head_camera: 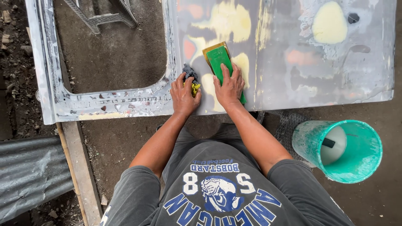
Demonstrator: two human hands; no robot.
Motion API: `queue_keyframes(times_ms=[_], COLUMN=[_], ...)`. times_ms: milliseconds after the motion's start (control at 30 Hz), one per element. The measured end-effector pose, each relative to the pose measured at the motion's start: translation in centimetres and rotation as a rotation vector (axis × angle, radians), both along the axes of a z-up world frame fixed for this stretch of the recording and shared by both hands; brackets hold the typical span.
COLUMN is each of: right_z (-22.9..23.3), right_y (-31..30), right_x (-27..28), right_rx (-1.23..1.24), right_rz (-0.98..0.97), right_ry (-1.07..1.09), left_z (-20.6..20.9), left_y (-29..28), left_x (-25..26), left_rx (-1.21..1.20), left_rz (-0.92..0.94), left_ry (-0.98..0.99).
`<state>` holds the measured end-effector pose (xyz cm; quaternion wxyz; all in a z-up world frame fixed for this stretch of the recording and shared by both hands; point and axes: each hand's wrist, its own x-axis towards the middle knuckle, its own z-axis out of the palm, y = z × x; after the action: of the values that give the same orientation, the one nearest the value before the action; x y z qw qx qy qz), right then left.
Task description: The person scrubs a large, flat, gray surface with a green sponge and a yellow cloth. They repeatedly wipe the surface to remove residue, occasionally dipping the sponge into a nearby green bucket.
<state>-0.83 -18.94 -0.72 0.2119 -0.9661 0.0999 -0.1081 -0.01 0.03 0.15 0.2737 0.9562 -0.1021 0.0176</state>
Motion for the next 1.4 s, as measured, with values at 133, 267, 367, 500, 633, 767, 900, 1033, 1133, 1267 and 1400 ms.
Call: queue_keyframes(times_ms=[133,267,367,500,633,767,900,1033,1133,1267,1400], right_z=[0.5,2.1,1.9,1.6,2.2,1.1,1.2,1.4,1.3,2.2,0.5], right_y=[0.5,0.8,-0.2,-1.8,-1.9,-2.3,-2.2,-2.0,-2.2,-2.2,-2.3], right_x=[2.0,3.5,3.2,-1.6,-7.6,-2.3,8.0,6.9,-1.0,-7.3,-0.2], right_rx=[-0.025,0.034,0.028,-0.091,-0.077,-0.138,-0.091,-0.049,-0.109,-0.068,-0.136], right_rz=[-0.028,-0.062,-0.025,0.224,0.351,0.351,0.187,0.162,0.278,0.410,0.384], right_ry=[0.028,0.151,0.167,0.225,0.312,0.201,0.112,0.102,0.102,0.090,0.088], left_z=[0.6,1.4,0.7,0.0,-1.0,-1.2,-1.5,-0.3,-0.4,-0.9,-0.9], left_y=[-0.3,-0.3,-0.3,-0.4,-0.6,-0.5,-0.3,0.5,0.5,0.6,0.5], left_x=[-0.1,-0.1,-0.1,-0.3,-0.6,-0.4,-0.2,-0.1,0.1,-0.1,0.0], left_rx=[0.023,0.024,-0.010,-0.086,-0.103,-0.092,-0.084,-0.102,-0.121,-0.121,-0.132], left_rz=[-0.017,-0.034,-0.021,0.037,0.066,0.059,0.049,0.013,-0.039,-0.010,0.005], left_ry=[-0.004,-0.005,0.022,0.051,-0.015,-0.035,-0.055,-0.021,-0.035,-0.071,-0.075])
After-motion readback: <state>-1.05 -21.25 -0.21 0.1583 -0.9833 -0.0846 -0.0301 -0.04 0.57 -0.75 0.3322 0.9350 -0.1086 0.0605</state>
